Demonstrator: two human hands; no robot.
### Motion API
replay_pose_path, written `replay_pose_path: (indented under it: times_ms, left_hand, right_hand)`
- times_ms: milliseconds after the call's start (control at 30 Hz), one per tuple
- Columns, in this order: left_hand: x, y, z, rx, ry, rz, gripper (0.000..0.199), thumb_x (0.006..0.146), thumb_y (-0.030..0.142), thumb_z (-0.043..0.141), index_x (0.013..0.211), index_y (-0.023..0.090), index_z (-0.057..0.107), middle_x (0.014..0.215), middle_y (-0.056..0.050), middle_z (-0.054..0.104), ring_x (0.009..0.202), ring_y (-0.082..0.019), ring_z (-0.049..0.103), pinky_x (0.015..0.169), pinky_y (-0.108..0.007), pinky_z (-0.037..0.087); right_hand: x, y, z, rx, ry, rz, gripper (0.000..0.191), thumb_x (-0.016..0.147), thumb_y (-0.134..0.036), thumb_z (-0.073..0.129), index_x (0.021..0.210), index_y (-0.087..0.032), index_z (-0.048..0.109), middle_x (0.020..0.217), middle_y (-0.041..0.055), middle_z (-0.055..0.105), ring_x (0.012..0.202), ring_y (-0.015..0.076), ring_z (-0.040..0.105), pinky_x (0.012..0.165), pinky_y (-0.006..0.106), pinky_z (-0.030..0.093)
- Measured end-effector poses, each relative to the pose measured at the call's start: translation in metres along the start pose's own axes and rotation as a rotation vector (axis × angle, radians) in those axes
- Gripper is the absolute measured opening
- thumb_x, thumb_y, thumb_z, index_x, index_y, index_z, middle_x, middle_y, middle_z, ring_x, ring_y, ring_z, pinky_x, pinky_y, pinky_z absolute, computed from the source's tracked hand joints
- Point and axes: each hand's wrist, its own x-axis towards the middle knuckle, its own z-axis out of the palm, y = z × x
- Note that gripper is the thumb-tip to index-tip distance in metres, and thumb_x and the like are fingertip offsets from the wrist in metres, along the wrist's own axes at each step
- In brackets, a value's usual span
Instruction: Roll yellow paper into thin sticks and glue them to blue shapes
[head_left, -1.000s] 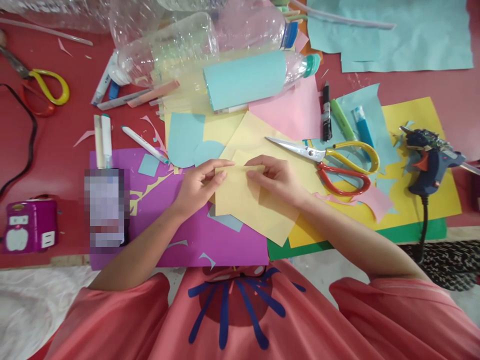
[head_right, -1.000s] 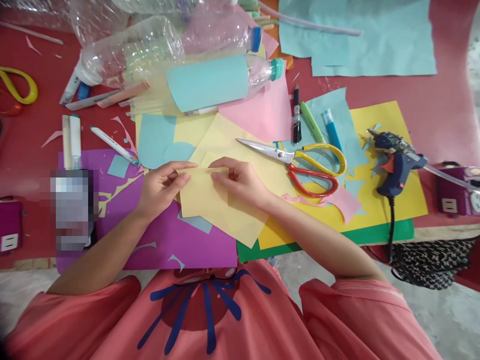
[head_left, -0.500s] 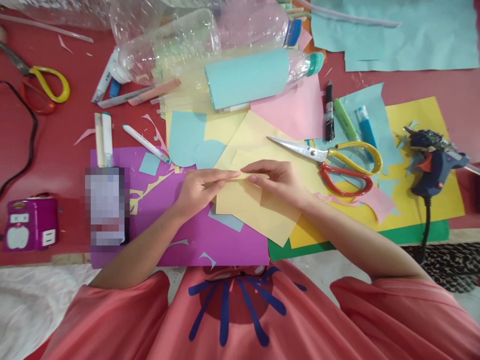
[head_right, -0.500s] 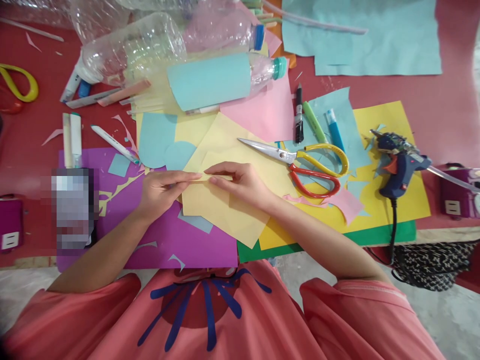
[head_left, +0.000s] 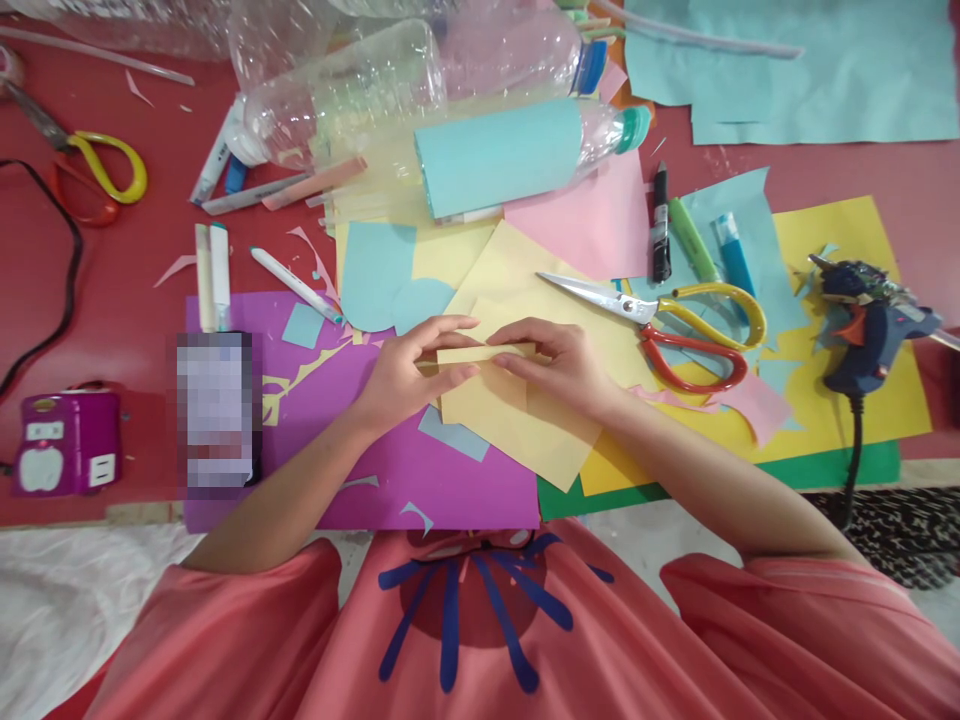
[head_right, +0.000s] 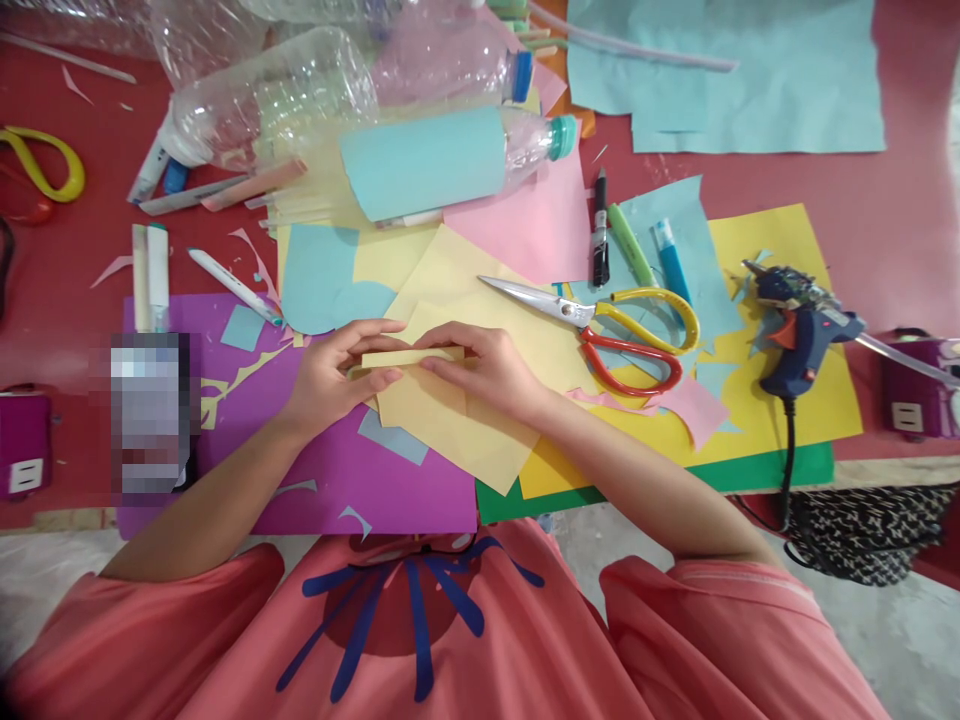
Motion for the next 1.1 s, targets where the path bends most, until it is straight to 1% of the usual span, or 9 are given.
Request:
replay_pose_path:
  times_ms: [167,367,533,700,833,1100]
  left_hand:
    - [0.0008,0.0055,0.0024,0.061,0.046,0.000,0.044,0.075,0.052,0.069,0.103,0.019,0.068,0.108,-0.008,0.073,0.099,-0.020,0.069,0.080,-0.024,0.056]
    - [0.0012,0.0022,0.0029,0.078,0.060,0.022,0.039,0.077,0.053,0.065,0.095,0.019,0.073,0.097,-0.005,0.075,0.090,-0.017,0.070,0.079,-0.024,0.056]
    - [-0.0003,0.0017,0.0035,0.088,0.053,-0.011,0.043,0.078,0.056,0.062,0.096,0.018,0.073,0.097,-0.005,0.075,0.082,-0.017,0.070,0.069,-0.022,0.057]
    - [-0.0002,0.0036,0.0035,0.048,0.041,-0.022,0.044,0.078,0.055,0.063,0.094,0.016,0.074,0.092,-0.006,0.076,0.073,-0.015,0.070,0.059,-0.019,0.054]
    - [0.0003,0.0035,0.0032,0.018,0.028,-0.028,0.041,0.078,0.054,0.064,0.091,0.016,0.075,0.089,-0.005,0.076,0.073,-0.015,0.069,0.058,-0.019,0.053]
    - [0.0000,0.0039,0.0042,0.027,0.035,-0.008,0.037,0.079,0.051,0.063,0.089,0.018,0.075,0.088,-0.004,0.076,0.076,-0.015,0.069,0.057,-0.018,0.052]
  right_hand:
    - [-0.0011,0.0056,0.0021,-0.048,0.011,-0.057,0.016,0.080,-0.030,0.063,0.089,-0.018,0.071,0.092,0.0041,0.075,0.084,0.0146,0.069,0.076,0.027,0.055]
    - [-0.0015,0.0064,0.0020,-0.069,0.026,-0.081,0.016,0.081,-0.031,0.062,0.086,-0.019,0.072,0.087,0.0033,0.075,0.080,0.0140,0.070,0.074,0.026,0.056]
    - [-0.0017,0.0065,0.0016,-0.079,0.030,-0.075,0.016,0.082,-0.031,0.062,0.085,-0.020,0.073,0.085,0.0022,0.076,0.077,0.0137,0.070,0.072,0.025,0.056]
    - [-0.0013,0.0053,0.0010,-0.056,0.014,-0.067,0.018,0.082,-0.035,0.062,0.083,-0.020,0.073,0.084,0.0019,0.075,0.075,0.0131,0.069,0.069,0.025,0.055]
    - [-0.0009,0.0035,0.0001,-0.053,-0.002,-0.046,0.021,0.082,-0.038,0.062,0.081,-0.021,0.074,0.082,0.0021,0.075,0.073,0.0132,0.068,0.067,0.025,0.054]
    - [-0.0016,0.0036,-0.0001,-0.054,-0.011,-0.048,0.018,0.083,-0.031,0.061,0.080,-0.020,0.075,0.079,0.0020,0.074,0.069,0.0114,0.067,0.064,0.023,0.053]
